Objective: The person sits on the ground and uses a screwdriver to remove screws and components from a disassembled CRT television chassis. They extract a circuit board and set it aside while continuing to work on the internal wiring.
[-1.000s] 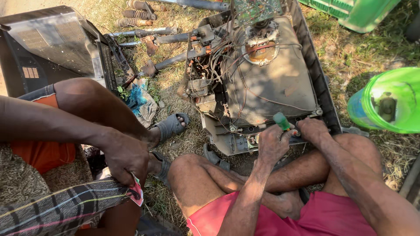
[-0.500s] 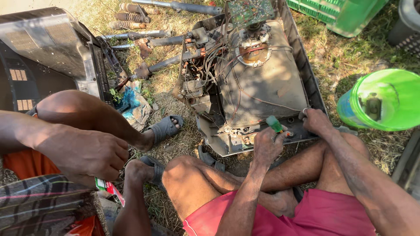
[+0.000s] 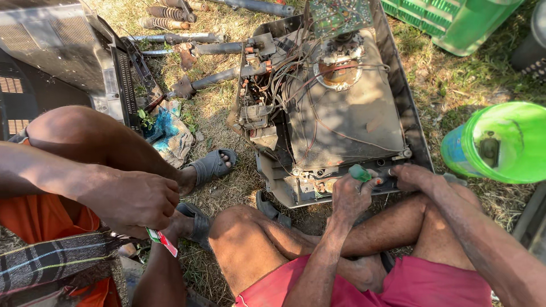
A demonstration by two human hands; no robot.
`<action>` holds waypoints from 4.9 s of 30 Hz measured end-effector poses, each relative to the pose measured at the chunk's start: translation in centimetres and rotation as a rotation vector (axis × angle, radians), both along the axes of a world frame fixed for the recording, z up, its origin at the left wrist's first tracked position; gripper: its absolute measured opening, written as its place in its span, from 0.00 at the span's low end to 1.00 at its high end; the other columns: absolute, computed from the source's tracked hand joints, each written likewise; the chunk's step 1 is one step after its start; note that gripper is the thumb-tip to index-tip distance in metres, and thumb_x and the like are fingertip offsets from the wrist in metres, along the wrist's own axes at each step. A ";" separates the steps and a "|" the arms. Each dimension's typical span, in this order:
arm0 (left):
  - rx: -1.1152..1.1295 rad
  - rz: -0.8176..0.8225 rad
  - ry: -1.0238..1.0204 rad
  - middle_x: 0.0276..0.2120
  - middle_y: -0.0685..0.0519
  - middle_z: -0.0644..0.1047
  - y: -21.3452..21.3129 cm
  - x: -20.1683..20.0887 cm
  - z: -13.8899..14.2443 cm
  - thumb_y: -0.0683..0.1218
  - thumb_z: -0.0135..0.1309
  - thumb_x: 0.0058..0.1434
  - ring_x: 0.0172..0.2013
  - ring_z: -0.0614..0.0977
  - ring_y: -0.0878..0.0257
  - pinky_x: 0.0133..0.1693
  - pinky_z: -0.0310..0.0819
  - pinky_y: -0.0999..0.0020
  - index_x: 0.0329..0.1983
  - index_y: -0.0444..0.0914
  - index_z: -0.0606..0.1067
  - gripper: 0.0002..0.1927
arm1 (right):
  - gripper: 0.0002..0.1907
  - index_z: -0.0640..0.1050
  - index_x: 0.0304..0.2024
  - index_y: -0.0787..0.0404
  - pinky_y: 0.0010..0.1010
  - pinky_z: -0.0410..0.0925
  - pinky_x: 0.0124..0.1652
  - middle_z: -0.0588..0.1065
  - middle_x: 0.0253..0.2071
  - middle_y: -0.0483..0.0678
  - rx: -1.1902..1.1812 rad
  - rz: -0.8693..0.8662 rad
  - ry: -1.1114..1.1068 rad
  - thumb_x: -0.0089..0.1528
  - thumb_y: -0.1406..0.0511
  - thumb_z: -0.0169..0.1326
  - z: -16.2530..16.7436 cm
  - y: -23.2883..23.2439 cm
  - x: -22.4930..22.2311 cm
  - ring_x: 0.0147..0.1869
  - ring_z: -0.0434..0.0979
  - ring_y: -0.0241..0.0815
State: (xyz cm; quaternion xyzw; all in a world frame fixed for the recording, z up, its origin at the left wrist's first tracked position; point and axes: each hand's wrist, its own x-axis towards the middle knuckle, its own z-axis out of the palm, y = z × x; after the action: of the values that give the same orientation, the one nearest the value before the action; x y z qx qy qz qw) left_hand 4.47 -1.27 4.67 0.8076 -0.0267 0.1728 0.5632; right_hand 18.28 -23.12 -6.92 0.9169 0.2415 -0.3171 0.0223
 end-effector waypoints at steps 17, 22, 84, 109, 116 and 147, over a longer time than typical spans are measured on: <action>-0.029 -0.016 -0.064 0.35 0.46 0.82 -0.2 -0.2 -0.3 0.44 0.64 0.63 0.35 0.85 0.51 0.37 0.79 0.59 0.42 0.38 0.80 0.07 | 0.14 0.80 0.48 0.53 0.43 0.73 0.55 0.81 0.48 0.53 -0.092 -0.070 0.029 0.59 0.60 0.60 0.3 2.6 -0.3 0.56 0.81 0.52; -0.088 -0.020 0.065 0.34 0.47 0.82 0.0 -0.7 0.0 0.44 0.62 0.63 0.34 0.85 0.53 0.36 0.79 0.60 0.42 0.39 0.81 0.07 | 0.17 0.79 0.50 0.53 0.42 0.74 0.54 0.81 0.49 0.53 -0.126 -0.057 0.014 0.58 0.63 0.61 1.1 3.6 -0.8 0.57 0.81 0.51; 0.057 -0.300 0.223 0.45 0.47 0.84 -2.7 0.7 -7.2 0.35 0.57 0.61 0.42 0.87 0.55 0.48 0.81 0.60 0.51 0.45 0.82 0.18 | 0.24 0.66 0.20 0.62 0.30 0.57 0.23 0.61 0.16 0.44 1.870 -0.562 -0.004 0.73 0.64 0.47 19.3 5.5 -11.6 0.19 0.58 0.33; 0.309 -0.162 0.282 0.32 0.44 0.82 -1.9 -1.6 -7.2 0.40 0.59 0.64 0.35 0.84 0.46 0.39 0.76 0.52 0.41 0.39 0.80 0.04 | 0.27 0.68 0.25 0.60 0.26 0.59 0.25 0.67 0.21 0.42 1.616 -0.710 -0.544 0.75 0.52 0.44 20.8 9.5 -14.8 0.24 0.66 0.31; -0.047 -0.190 -0.017 0.44 0.40 0.82 -0.6 -0.9 -1.5 0.38 0.53 0.63 0.46 0.84 0.46 0.47 0.79 0.54 0.50 0.39 0.79 0.13 | 0.28 0.65 0.25 0.61 0.27 0.58 0.27 0.66 0.21 0.45 1.787 -0.665 -0.475 0.77 0.53 0.44 18.1 8.9 -12.7 0.24 0.64 0.32; 0.151 -0.056 0.000 0.33 0.40 0.80 -4.5 -0.9 -0.3 0.37 0.55 0.62 0.36 0.83 0.42 0.38 0.76 0.48 0.44 0.38 0.77 0.08 | 0.25 0.69 0.31 0.62 0.27 0.63 0.32 0.69 0.27 0.46 1.604 -0.605 -0.568 0.78 0.54 0.42 19.7 8.9 -13.0 0.30 0.68 0.34</action>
State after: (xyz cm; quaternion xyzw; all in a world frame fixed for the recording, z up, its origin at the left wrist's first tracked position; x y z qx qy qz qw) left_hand 3.59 -5.75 4.33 0.8467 -0.0622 0.1543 0.5054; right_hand 5.31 -14.21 12.78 0.7250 0.1241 0.1926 -0.6495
